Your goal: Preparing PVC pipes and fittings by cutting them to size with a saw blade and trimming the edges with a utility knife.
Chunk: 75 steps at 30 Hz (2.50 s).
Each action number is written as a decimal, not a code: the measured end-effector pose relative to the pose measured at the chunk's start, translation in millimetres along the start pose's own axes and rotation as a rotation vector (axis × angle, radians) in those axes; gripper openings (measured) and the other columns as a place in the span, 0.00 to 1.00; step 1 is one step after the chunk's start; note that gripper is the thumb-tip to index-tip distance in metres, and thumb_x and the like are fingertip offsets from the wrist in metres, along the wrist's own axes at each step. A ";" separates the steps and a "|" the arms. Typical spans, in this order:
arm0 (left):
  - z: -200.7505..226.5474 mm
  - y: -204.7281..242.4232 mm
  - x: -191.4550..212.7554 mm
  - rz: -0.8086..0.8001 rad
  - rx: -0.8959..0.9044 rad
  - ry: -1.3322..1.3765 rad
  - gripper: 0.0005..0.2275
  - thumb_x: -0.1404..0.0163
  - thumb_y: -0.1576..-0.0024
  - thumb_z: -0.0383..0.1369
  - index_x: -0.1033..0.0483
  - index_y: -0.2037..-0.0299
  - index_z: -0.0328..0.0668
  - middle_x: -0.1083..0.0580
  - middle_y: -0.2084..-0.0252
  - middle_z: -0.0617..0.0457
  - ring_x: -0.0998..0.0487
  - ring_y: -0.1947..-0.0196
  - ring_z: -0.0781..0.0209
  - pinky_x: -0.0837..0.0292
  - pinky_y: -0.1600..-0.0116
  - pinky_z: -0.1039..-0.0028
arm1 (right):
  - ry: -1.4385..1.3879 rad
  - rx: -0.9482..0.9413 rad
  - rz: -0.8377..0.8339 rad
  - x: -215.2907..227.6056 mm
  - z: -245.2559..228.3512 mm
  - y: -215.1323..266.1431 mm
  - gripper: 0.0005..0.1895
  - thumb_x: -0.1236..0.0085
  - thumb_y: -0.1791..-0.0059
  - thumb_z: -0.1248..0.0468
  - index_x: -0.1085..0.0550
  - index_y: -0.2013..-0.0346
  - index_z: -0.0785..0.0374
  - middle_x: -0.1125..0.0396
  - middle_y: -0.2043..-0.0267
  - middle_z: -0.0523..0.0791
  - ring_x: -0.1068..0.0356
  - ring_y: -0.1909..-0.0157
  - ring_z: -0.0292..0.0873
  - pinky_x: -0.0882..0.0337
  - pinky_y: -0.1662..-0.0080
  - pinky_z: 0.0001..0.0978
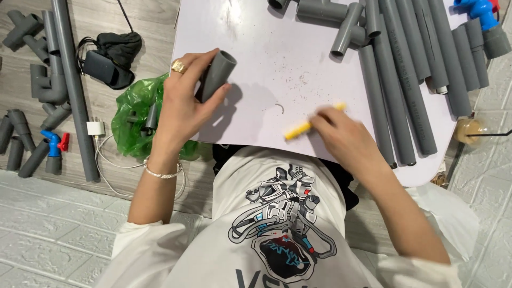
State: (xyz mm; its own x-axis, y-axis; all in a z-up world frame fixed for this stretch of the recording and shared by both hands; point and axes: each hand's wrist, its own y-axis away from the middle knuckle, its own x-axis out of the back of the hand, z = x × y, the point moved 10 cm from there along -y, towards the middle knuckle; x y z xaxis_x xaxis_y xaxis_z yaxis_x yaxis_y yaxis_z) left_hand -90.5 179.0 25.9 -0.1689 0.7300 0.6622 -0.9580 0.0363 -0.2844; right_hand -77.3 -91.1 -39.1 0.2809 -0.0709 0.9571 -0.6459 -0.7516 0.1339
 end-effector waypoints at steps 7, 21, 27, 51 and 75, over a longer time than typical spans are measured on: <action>-12.6 9.5 17.3 0.081 0.047 0.017 0.21 0.41 0.33 0.33 0.30 0.34 0.30 0.28 0.42 0.39 0.25 0.42 0.45 0.27 0.39 0.60 | -0.069 0.204 0.122 23.8 -18.8 -95.9 0.12 0.46 0.53 0.79 0.25 0.55 0.69 0.34 0.55 0.51 0.31 0.67 0.55 0.30 0.71 0.48; -43.8 19.6 12.3 0.228 0.079 0.073 0.21 0.41 0.34 0.35 0.29 0.34 0.33 0.27 0.43 0.40 0.23 0.46 0.48 0.25 0.45 0.62 | -0.098 -0.062 -0.037 -10.3 -22.8 52.5 0.21 0.41 0.51 0.73 0.27 0.43 0.59 0.32 0.46 0.48 0.26 0.58 0.50 0.22 0.67 0.46; -48.9 25.5 7.9 0.290 0.066 0.121 0.21 0.42 0.33 0.36 0.30 0.34 0.33 0.27 0.40 0.39 0.23 0.44 0.48 0.25 0.45 0.63 | -0.129 0.016 -0.002 -7.8 -43.7 -26.7 0.13 0.41 0.46 0.63 0.29 0.48 0.64 0.34 0.49 0.51 0.30 0.57 0.55 0.26 0.70 0.52; -92.9 51.3 19.8 0.575 0.227 0.462 0.20 0.45 0.31 0.39 0.32 0.34 0.37 0.28 0.48 0.45 0.24 0.51 0.54 0.21 0.49 0.68 | -0.153 -0.043 0.113 -8.8 -54.7 31.0 0.14 0.39 0.47 0.68 0.23 0.46 0.64 0.29 0.51 0.49 0.27 0.63 0.46 0.23 0.68 0.37; -99.2 54.9 19.8 0.595 0.273 0.468 0.22 0.45 0.33 0.41 0.33 0.35 0.36 0.27 0.50 0.45 0.24 0.51 0.54 0.20 0.48 0.68 | -0.169 -0.038 0.160 47.4 17.7 47.8 0.11 0.39 0.46 0.74 0.22 0.48 0.70 0.29 0.45 0.52 0.26 0.51 0.50 0.25 0.48 0.41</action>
State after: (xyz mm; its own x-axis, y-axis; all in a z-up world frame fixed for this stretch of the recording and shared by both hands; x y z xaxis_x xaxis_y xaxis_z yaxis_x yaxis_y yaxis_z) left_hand -123.5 263.1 -45.4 -0.6121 0.7871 0.0764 -0.7712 -0.5728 -0.2779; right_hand -82.3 -141.9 8.1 0.2852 -0.2982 0.9109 -0.7170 -0.6970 -0.0038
